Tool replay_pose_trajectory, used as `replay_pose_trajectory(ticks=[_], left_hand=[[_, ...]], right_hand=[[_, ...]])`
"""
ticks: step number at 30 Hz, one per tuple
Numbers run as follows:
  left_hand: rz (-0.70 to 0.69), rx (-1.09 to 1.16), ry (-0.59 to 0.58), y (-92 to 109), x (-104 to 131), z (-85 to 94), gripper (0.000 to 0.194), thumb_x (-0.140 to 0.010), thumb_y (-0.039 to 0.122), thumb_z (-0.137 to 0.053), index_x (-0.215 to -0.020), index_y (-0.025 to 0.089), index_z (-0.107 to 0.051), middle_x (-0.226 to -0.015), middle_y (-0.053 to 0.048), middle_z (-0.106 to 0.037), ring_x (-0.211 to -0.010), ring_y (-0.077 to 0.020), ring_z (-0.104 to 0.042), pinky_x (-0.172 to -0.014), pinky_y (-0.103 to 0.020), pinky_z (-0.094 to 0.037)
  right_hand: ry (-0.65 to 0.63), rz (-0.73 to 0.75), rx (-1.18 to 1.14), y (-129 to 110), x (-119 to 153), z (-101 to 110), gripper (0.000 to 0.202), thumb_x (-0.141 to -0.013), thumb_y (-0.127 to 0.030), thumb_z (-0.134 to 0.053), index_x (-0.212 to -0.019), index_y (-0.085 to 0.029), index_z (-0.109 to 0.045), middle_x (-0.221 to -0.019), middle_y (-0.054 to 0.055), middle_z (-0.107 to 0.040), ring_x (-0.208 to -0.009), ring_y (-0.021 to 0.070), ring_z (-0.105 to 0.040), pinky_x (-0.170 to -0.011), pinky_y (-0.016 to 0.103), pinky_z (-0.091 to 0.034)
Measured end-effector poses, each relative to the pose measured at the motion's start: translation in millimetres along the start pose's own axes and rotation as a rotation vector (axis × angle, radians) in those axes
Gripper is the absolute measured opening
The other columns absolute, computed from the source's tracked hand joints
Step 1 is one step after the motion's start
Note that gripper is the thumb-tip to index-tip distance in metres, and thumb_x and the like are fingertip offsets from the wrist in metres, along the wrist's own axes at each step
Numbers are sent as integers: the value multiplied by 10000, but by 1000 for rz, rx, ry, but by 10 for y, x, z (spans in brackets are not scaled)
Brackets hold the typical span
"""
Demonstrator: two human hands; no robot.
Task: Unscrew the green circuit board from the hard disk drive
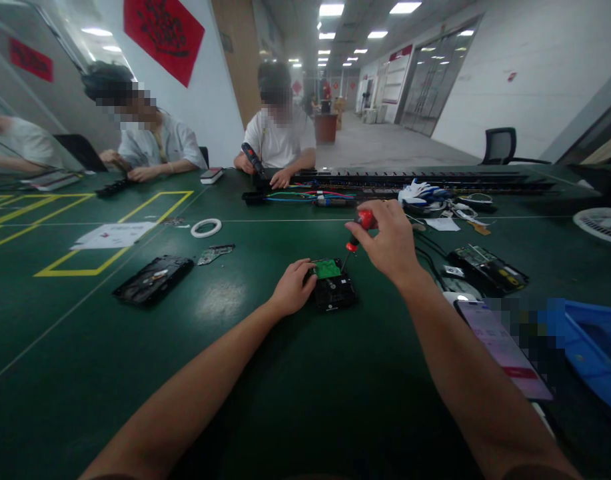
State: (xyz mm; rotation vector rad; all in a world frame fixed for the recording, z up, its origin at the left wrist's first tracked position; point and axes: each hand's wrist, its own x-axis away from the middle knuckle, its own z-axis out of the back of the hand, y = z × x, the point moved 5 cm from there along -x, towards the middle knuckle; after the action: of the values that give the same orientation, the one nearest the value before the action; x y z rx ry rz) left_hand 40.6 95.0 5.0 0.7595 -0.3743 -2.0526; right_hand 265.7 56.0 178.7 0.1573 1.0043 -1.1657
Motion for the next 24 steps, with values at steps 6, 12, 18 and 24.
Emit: replay_pose_trajectory(ticks=[6, 12, 18, 24], left_hand=[[20, 3, 28, -3, -18, -1, 270, -1071, 279, -578, -1290, 196, -713, -1436, -134, -686, -1401, -296, -615, -1227, -523, -493], [9, 5, 20, 17, -8, 20, 286, -1061, 270, -588, -1313, 199, -703, -1449, -135, -679, -1406, -297, -612, -1230, -524, -488], [7, 2, 19, -12, -5, -2, 311, -1063, 281, -585, -1345, 196, -684, -1456, -136, -673, -1415, -297, -600, -1239, -516, -476], [-31, 10, 0, -9, -3, -27, 405, -1080, 270, -547, -1472, 229, -640, -1520, -136, -625, -1441, -294, -574, -1231, -522, -482]], right_hand=[[-51, -74, -189, 158, -4, -50, 338, -960, -288, -669, -1297, -262, -670, -1222, 114, -739, -1062, 302, -713, -935, 494, -591], [23, -90, -163, 185, 0, -104, 305, -929, -421, -786, -1188, -282, -705, -1165, 93, -696, -1013, 282, -689, -870, 475, -622], [-25, -119, -334, 171, 25, -162, 302, -1030, -399, -639, -1299, -272, -692, -1263, 104, -717, -1054, 261, -713, -904, 442, -617], [-58, -112, -281, 150, 18, -151, 352, -997, -442, -693, -1313, -285, -696, -1200, 94, -727, -1061, 278, -697, -899, 451, -604]])
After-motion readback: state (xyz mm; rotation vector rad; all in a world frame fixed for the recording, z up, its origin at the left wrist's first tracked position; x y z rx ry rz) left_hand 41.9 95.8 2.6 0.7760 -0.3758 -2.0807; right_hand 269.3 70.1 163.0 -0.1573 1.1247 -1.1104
